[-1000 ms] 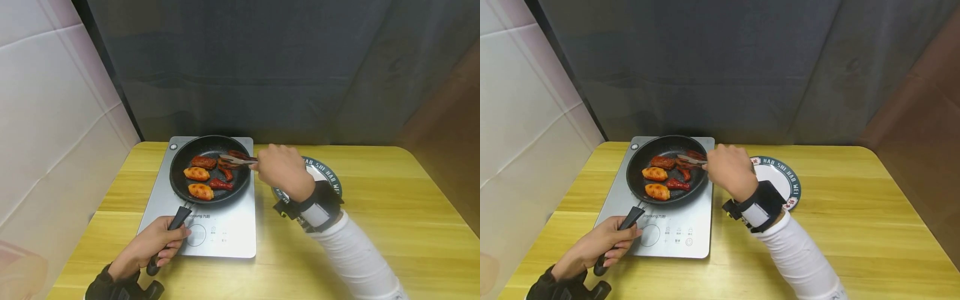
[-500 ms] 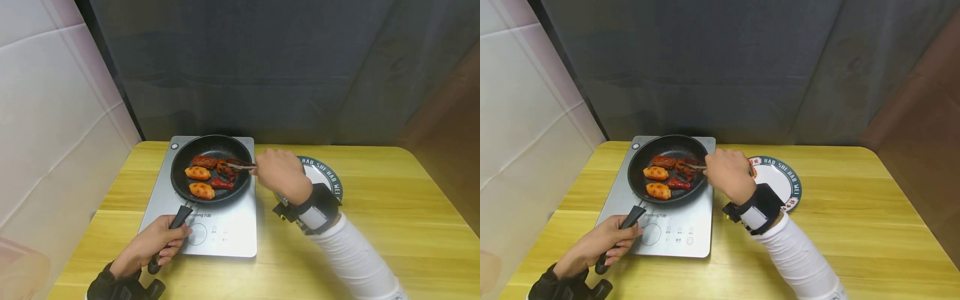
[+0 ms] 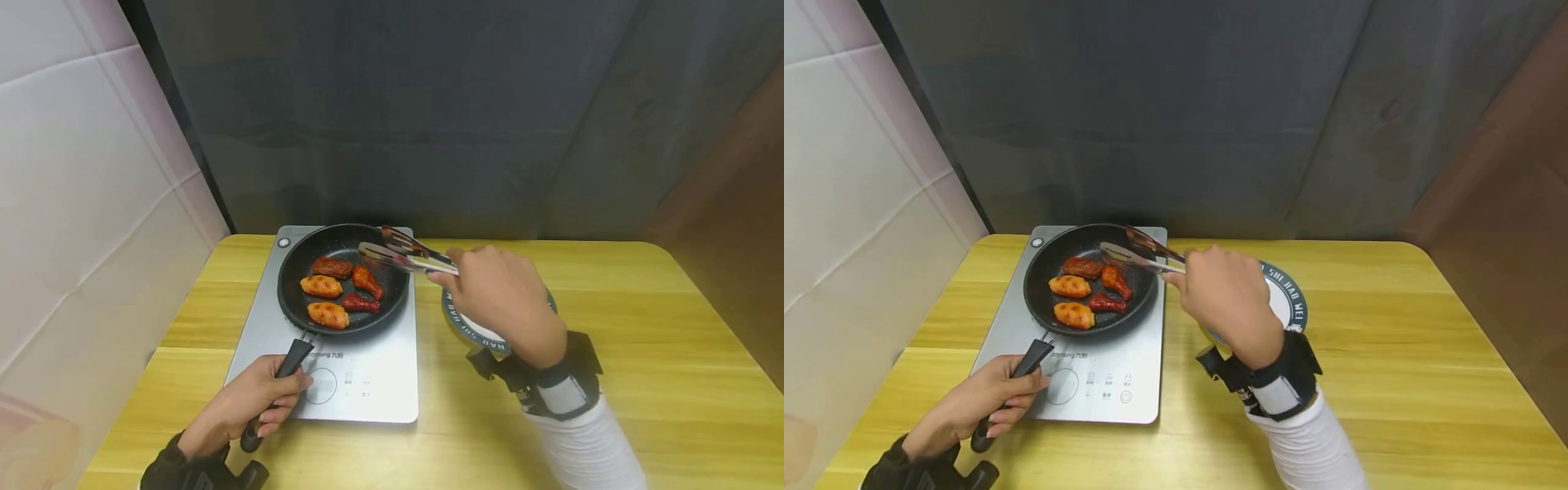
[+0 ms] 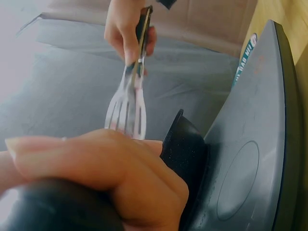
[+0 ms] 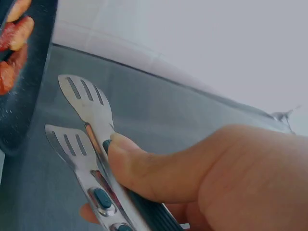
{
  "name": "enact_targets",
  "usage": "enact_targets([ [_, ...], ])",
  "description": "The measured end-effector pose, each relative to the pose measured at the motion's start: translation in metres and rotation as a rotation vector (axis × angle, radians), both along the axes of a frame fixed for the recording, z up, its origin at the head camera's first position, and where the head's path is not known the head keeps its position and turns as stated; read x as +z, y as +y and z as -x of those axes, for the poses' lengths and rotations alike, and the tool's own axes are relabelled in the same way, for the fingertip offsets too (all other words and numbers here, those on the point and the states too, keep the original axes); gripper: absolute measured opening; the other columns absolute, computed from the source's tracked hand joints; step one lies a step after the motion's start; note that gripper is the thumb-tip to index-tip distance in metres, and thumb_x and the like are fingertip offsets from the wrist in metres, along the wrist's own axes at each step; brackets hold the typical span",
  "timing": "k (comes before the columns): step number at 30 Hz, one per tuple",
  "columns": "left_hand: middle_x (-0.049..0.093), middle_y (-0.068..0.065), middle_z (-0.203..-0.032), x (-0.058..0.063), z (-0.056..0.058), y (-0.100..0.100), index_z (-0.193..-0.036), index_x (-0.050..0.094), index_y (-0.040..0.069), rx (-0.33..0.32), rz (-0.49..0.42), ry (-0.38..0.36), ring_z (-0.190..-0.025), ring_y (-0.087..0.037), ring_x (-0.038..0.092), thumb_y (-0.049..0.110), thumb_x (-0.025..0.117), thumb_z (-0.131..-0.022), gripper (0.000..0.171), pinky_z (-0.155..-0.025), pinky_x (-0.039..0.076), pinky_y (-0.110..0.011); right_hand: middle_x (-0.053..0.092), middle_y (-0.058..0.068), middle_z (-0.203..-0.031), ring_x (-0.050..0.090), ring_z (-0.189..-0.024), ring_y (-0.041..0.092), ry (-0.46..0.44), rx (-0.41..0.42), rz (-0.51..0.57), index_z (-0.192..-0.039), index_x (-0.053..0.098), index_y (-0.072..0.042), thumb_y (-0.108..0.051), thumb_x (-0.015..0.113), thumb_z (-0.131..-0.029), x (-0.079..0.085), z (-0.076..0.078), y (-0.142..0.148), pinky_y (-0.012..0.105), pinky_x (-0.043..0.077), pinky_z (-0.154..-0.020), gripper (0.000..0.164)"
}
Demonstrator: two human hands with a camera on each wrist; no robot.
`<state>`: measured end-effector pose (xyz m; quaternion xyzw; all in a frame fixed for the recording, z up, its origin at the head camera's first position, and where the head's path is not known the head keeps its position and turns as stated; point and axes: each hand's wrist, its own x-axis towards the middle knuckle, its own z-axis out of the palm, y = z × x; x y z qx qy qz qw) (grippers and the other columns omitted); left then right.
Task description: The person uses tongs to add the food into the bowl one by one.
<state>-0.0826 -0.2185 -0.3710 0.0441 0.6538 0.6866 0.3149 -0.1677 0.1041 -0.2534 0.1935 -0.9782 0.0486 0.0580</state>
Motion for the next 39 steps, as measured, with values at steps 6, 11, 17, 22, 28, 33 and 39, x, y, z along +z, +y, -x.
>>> enact_targets([
  [6, 0.033, 0.005, -0.057, 0.0, 0.0, -0.001, -0.08, 0.041, 0.005, -0.009, -0.01, 0.006, -0.038, -0.004, 0.031, 0.013, 0.056, -0.097, 0.025, -0.033, 0.028, -0.022, 0.046, 0.002, -0.06, 0.047, -0.057, 0.022, -0.035, -0.038, 0.121, -0.104, 0.066, -0.012, -0.045, 0.061, -0.092, -0.02, 0.0, 0.039, 0.033, 0.032, -0.041, 0.036],
  [11, 0.033, 0.004, -0.056, -0.001, 0.0, -0.001, -0.081, 0.04, 0.004, -0.006, -0.005, 0.007, -0.037, -0.004, 0.032, 0.013, 0.056, -0.097, 0.024, -0.033, 0.028, -0.021, 0.055, 0.006, -0.069, 0.051, -0.063, 0.026, -0.105, -0.113, 0.177, -0.117, 0.063, -0.006, -0.045, 0.058, -0.094, -0.044, 0.005, 0.074, 0.034, 0.036, -0.047, 0.046],
  [17, 0.033, 0.005, -0.057, 0.0, -0.001, -0.001, -0.079, 0.04, 0.005, -0.007, -0.014, 0.002, -0.038, -0.003, 0.032, 0.013, 0.056, -0.097, 0.025, -0.033, 0.03, -0.02, 0.061, 0.017, -0.083, 0.053, -0.069, 0.033, -0.132, -0.197, 0.215, -0.119, 0.064, -0.007, -0.05, 0.053, -0.094, -0.064, 0.013, 0.103, 0.035, 0.039, -0.047, 0.05],
  [22, 0.034, 0.005, -0.057, 0.0, 0.0, 0.0, -0.079, 0.04, 0.005, -0.01, -0.015, 0.006, -0.038, -0.003, 0.032, 0.013, 0.056, -0.097, 0.025, -0.033, 0.03, -0.02, 0.062, 0.024, -0.096, 0.054, -0.078, 0.036, -0.175, -0.262, 0.238, -0.13, 0.059, -0.008, -0.06, 0.05, -0.092, -0.075, 0.02, 0.12, 0.036, 0.04, -0.049, 0.065],
  [28, 0.033, 0.005, -0.057, -0.001, 0.0, -0.001, -0.079, 0.04, 0.005, -0.015, -0.016, 0.01, -0.038, -0.003, 0.032, 0.013, 0.056, -0.097, 0.025, -0.033, 0.03, -0.02, 0.058, 0.032, -0.114, 0.057, -0.093, 0.044, -0.209, -0.262, 0.261, -0.131, 0.057, -0.006, -0.062, 0.05, -0.09, -0.089, 0.03, 0.132, 0.048, 0.047, -0.06, 0.069],
  [33, 0.034, 0.005, -0.058, -0.001, 0.0, -0.002, -0.079, 0.041, 0.005, -0.018, -0.015, 0.007, -0.038, -0.004, 0.032, 0.012, 0.055, -0.097, 0.024, -0.033, 0.031, -0.02, 0.053, 0.034, -0.121, 0.055, -0.097, 0.044, -0.251, -0.29, 0.248, -0.132, 0.055, -0.004, -0.062, 0.052, -0.09, -0.099, 0.035, 0.132, 0.05, 0.048, -0.063, 0.072],
  [39, 0.034, 0.005, -0.058, 0.0, 0.001, -0.001, -0.078, 0.041, 0.005, -0.021, -0.011, 0.011, -0.038, -0.003, 0.032, 0.012, 0.055, -0.097, 0.025, -0.033, 0.031, -0.02, 0.053, 0.036, -0.12, 0.056, -0.094, 0.044, -0.241, -0.309, 0.226, -0.129, 0.057, -0.002, -0.053, 0.057, -0.091, -0.105, 0.038, 0.128, 0.046, 0.049, -0.059, 0.063],
])
